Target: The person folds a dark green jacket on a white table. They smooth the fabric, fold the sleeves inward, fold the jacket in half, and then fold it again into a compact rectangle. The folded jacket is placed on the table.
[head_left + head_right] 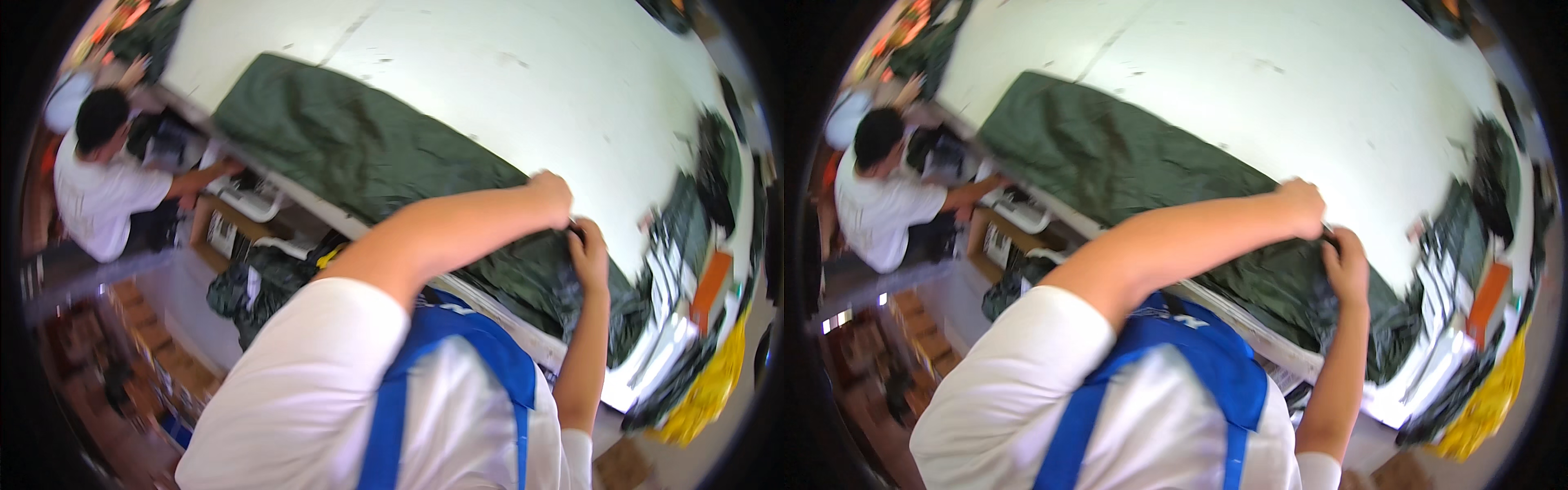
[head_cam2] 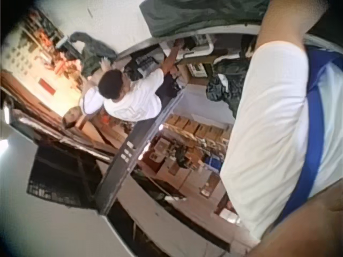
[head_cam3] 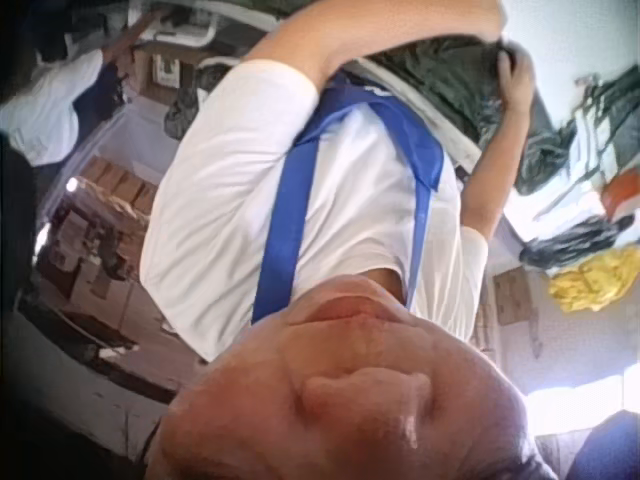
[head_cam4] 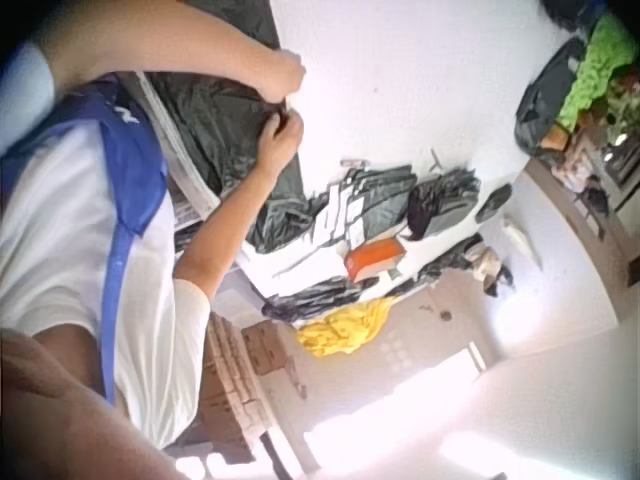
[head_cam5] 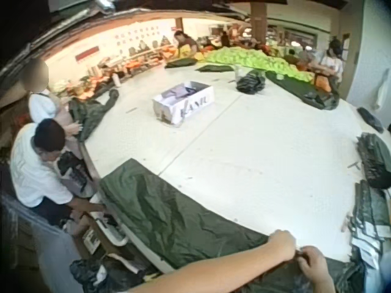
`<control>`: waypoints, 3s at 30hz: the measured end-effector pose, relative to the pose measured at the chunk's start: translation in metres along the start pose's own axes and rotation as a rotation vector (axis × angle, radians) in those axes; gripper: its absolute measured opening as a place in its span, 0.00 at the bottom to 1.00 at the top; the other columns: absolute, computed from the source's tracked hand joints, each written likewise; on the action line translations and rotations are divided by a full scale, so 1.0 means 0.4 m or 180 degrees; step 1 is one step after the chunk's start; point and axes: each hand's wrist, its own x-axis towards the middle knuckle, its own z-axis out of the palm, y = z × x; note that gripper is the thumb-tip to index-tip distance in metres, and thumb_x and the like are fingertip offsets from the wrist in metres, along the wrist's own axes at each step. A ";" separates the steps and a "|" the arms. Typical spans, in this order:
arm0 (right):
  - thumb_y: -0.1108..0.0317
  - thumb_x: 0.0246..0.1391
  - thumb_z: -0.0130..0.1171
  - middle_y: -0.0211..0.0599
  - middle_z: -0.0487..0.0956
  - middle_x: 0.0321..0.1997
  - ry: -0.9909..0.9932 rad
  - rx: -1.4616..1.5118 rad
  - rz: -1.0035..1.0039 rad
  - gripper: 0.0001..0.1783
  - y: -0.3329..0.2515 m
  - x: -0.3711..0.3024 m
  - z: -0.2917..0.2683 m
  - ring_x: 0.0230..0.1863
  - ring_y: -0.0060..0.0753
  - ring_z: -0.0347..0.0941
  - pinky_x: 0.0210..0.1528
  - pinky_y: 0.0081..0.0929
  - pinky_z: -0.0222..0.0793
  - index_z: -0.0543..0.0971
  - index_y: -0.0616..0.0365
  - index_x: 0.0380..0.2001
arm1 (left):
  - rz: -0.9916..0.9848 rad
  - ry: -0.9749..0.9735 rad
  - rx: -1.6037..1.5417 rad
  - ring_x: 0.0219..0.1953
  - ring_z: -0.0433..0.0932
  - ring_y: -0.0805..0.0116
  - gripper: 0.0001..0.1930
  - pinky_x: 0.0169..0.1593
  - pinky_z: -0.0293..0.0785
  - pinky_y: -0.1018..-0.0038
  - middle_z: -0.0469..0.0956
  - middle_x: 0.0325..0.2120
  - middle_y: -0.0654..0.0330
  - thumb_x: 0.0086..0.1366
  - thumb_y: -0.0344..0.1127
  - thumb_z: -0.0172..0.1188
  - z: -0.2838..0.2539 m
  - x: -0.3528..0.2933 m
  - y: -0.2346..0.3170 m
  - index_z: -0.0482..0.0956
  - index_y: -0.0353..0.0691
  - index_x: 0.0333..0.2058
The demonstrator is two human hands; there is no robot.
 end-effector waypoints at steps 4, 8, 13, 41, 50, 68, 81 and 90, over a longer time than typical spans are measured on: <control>0.56 0.55 0.53 0.52 0.76 0.37 -0.0291 -0.1292 -0.0060 0.19 0.072 0.015 -0.003 0.42 0.55 0.71 0.45 0.43 0.65 0.73 0.63 0.40 | -0.0158 -0.0373 0.0366 0.41 0.79 0.64 0.18 0.32 0.75 0.64 0.80 0.40 0.63 0.48 0.36 0.63 -0.002 0.075 0.002 0.82 0.47 0.41; 0.52 0.54 0.55 0.50 0.75 0.28 -0.0368 -0.1558 0.0071 0.21 0.029 0.043 0.023 0.32 0.57 0.71 0.34 0.46 0.65 0.71 0.62 0.25 | -0.0263 -0.0166 0.0248 0.42 0.79 0.63 0.14 0.36 0.76 0.62 0.80 0.41 0.61 0.51 0.35 0.61 0.056 0.189 -0.027 0.83 0.46 0.39; 0.54 0.45 0.64 0.37 0.70 0.19 0.0630 -0.1867 -0.0684 0.19 -0.019 -0.010 -0.005 0.22 0.44 0.68 0.27 0.37 0.62 0.69 0.56 0.18 | -0.0389 0.0497 -0.2269 0.15 0.74 0.61 0.07 0.22 0.69 0.66 0.76 0.14 0.53 0.46 0.30 0.57 0.028 0.135 -0.219 0.77 0.34 0.14; 0.54 0.57 0.51 0.37 0.74 0.22 0.0666 -0.1493 -0.0451 0.15 0.072 0.021 0.041 0.24 0.46 0.70 0.30 0.39 0.65 0.73 0.54 0.25 | 0.1410 0.0952 -0.0601 0.35 0.72 0.63 0.01 0.39 0.69 0.69 0.71 0.28 0.62 0.53 0.30 0.57 -0.008 -0.232 -0.280 0.75 0.43 0.24; 0.56 0.56 0.53 0.36 0.74 0.22 0.0647 -0.1446 -0.0484 0.13 0.029 -0.009 0.017 0.24 0.44 0.70 0.31 0.38 0.65 0.73 0.53 0.25 | -0.0670 -0.0281 0.0312 0.41 0.76 0.56 0.20 0.48 0.67 0.58 0.78 0.40 0.54 0.63 0.54 0.47 -0.031 -0.028 -0.147 0.81 0.47 0.39; 0.80 0.39 0.50 0.40 0.72 0.49 -0.1224 -0.2287 0.1854 0.27 0.457 -0.228 -0.382 0.55 0.42 0.66 0.59 0.42 0.57 0.72 0.48 0.47 | 0.1210 0.0101 0.0290 0.61 0.61 0.56 0.41 0.63 0.54 0.62 0.61 0.61 0.57 0.48 0.43 0.68 0.014 -0.137 -0.245 0.59 0.50 0.61; 0.44 0.51 0.55 0.50 0.43 0.71 -0.0139 -0.1517 0.0290 0.41 -0.274 -0.089 0.339 0.70 0.66 0.32 0.64 0.67 0.29 0.57 0.48 0.65 | -0.1119 0.1798 0.0799 0.67 0.44 0.47 0.32 0.64 0.40 0.43 0.48 0.66 0.54 0.60 0.54 0.54 0.141 -0.519 -0.341 0.58 0.62 0.63; 0.45 0.56 0.48 0.45 0.42 0.72 0.0059 -0.1918 0.0174 0.41 -0.232 -0.096 0.398 0.71 0.63 0.30 0.65 0.65 0.26 0.52 0.54 0.66 | -0.3587 0.5044 -0.2716 0.48 0.70 0.54 0.45 0.45 0.71 0.64 0.65 0.53 0.45 0.52 0.41 0.69 0.175 -0.769 -0.943 0.50 0.35 0.62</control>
